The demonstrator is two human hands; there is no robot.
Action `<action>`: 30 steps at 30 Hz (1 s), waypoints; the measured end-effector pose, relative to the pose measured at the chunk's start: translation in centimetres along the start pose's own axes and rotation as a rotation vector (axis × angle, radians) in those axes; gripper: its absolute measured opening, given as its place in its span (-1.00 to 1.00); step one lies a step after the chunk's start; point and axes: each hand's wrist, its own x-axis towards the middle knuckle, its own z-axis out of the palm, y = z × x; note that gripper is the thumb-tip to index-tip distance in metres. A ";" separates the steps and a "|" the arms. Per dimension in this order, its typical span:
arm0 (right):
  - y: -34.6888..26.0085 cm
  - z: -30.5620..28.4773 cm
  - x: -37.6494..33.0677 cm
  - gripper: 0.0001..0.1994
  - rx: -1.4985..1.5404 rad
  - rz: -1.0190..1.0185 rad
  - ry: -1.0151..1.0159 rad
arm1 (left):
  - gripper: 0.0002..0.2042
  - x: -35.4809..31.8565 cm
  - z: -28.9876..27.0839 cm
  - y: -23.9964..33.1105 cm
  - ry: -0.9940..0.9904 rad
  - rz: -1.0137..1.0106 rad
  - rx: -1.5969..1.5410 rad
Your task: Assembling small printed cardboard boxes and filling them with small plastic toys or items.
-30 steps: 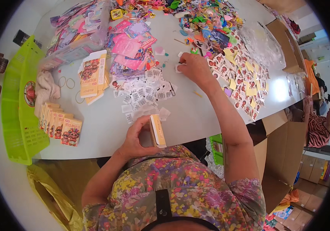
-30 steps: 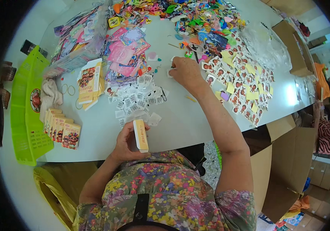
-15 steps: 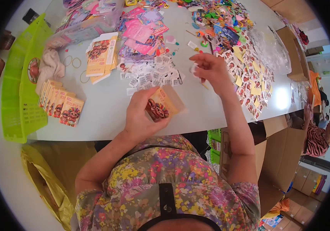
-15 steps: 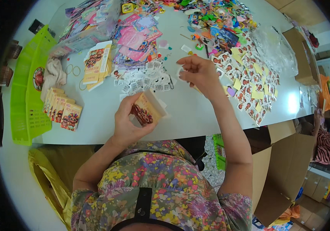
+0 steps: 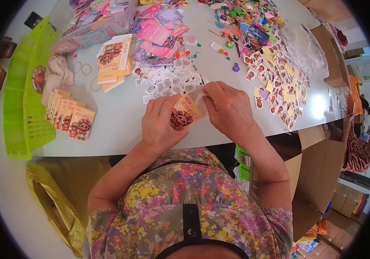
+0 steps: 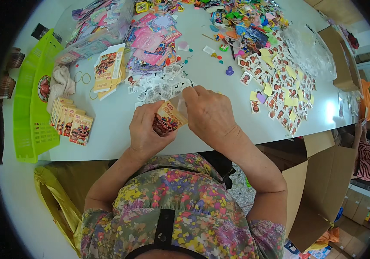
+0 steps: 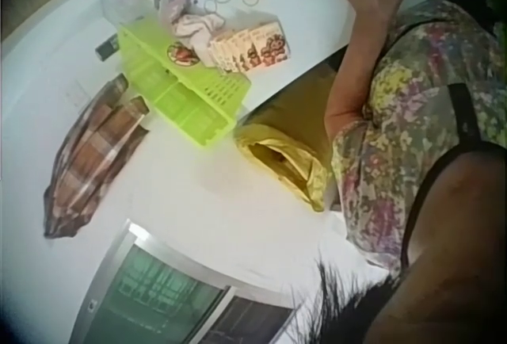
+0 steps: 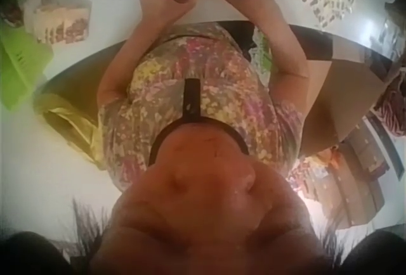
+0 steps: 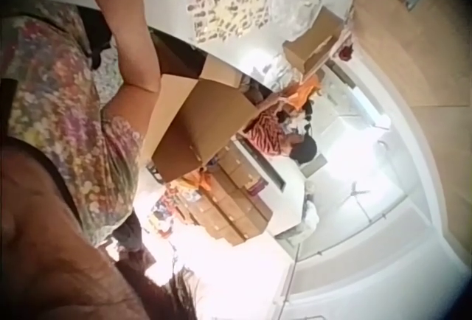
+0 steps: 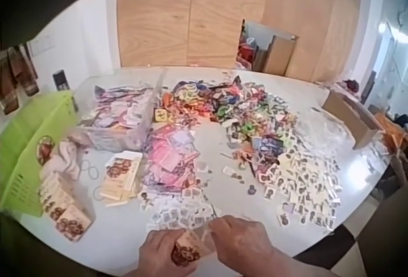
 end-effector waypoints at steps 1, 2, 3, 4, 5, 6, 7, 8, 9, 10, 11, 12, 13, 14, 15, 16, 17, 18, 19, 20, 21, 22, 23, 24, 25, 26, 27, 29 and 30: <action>0.1 0.0 0.0 -0.86 0.000 -0.001 -0.001 | -0.30 -0.1 -0.1 -0.1 -0.006 -0.002 0.016; 0.4 0.1 0.0 -0.87 -0.020 -0.002 -0.003 | -0.30 -0.2 -0.3 -0.1 -0.012 -0.004 0.032; 0.5 0.1 0.0 -0.88 -0.040 -0.004 -0.004 | -0.30 -0.2 -0.3 0.0 -0.011 -0.006 0.031; 0.5 0.3 0.0 -0.88 -0.040 -0.005 -0.006 | -0.30 -0.2 -0.4 0.0 -0.022 -0.005 0.048; 0.4 0.5 -0.2 -0.88 -0.068 -0.030 -0.007 | -0.30 -0.2 -0.4 0.0 -0.034 -0.006 0.064; 0.1 0.7 -0.3 -0.88 -0.097 -0.055 -0.008 | -0.30 -0.2 -0.4 0.1 -0.034 -0.009 0.064; -0.3 0.7 -0.4 -0.88 -0.097 -0.056 -0.010 | -0.30 -0.2 -0.4 0.2 -0.047 -0.021 0.081; -1.0 0.5 -0.4 -0.87 -0.097 -0.071 -0.032 | -0.30 0.0 -0.3 0.2 -0.059 -0.029 0.098; -1.3 0.3 -0.4 -0.86 -0.098 -0.086 -0.053 | -0.30 0.0 -0.3 0.2 -0.055 -0.026 0.097; -1.2 0.4 -0.4 -0.86 -0.103 -0.088 -0.050 | -0.29 -0.1 -0.2 0.1 -0.033 -0.007 0.077; -0.8 0.4 -0.4 -0.83 -0.009 -0.075 -0.080 | -0.29 0.0 -0.1 0.0 -0.006 0.017 0.057; -0.5 0.3 -0.3 -0.79 0.085 -0.062 -0.109 | -0.29 0.0 -0.2 0.0 0.003 0.027 0.056; -0.4 -0.3 -0.1 -0.79 0.075 -0.068 -0.100 | -0.29 -0.2 -0.3 0.1 -0.005 -0.007 0.013; -0.4 -0.9 0.1 -0.75 0.243 -0.014 -0.140 | -0.29 -0.4 -0.3 0.0 -0.014 -0.044 -0.027; -0.4 -1.3 0.2 -0.71 0.412 0.039 -0.180 | -0.29 -0.5 -0.2 -0.1 -0.005 -0.037 -0.024; -0.3 -1.1 0.4 -0.71 0.409 0.028 -0.174 | -0.29 -0.4 0.0 -0.2 0.009 -0.049 -0.047; -0.3 -0.9 0.6 -0.72 0.362 -0.076 -0.096 | -0.29 -0.3 0.1 -0.3 0.020 -0.057 -0.073; -0.2 -0.8 0.8 -0.74 0.315 -0.180 -0.019 | -0.29 -0.2 0.2 -0.4 0.027 -0.049 -0.069; 0.1 -0.8 1.1 -0.74 0.312 -0.189 -0.011 | -0.30 -0.2 0.2 -0.5 0.019 -0.111 -0.144; 0.5 -0.9 1.4 -0.77 0.445 -0.096 -0.033 | -0.30 -0.3 0.2 -0.8 0.012 -0.172 -0.217; 0.7 -1.2 1.6 -0.80 0.562 -0.005 -0.051 | -0.31 -0.7 0.3 -1.0 0.031 -0.176 -0.255; 1.2 -1.0 2.7 -0.80 0.548 -0.022 -0.038 | -0.31 -1.1 0.2 -1.3 0.047 -0.156 -0.256; 2.8 -0.4 4.7 -0.83 0.535 0.071 0.056 | -0.30 -1.4 0.3 -1.5 0.020 -0.134 -0.304; 4.4 0.2 6.7 -0.85 0.518 0.169 0.152 | -0.29 -1.5 0.2 -1.8 -0.011 -0.109 -0.358; 5.9 1.8 8.6 -0.85 0.524 0.152 0.160 | -0.28 -1.8 0.0 -2.2 -0.086 -0.107 -0.380; 7.4 3.9 10.6 -0.80 0.451 0.122 0.126 | -0.28 -1.9 -0.2 -2.2 -0.075 -0.099 -0.364; 8.6 5.7 12.5 -0.74 0.374 0.096 0.097 | -0.28 -1.7 -0.2 -2.2 -0.093 -0.062 -0.383; 10.1 8.8 16.3 -0.66 0.209 0.023 0.169 | -0.29 -1.3 -0.2 -2.0 -0.136 -0.022 -0.407; 10.9 10.2 18.0 -0.58 0.038 -0.030 0.228 | -0.29 -1.2 0.0 -1.9 -0.134 -0.007 -0.396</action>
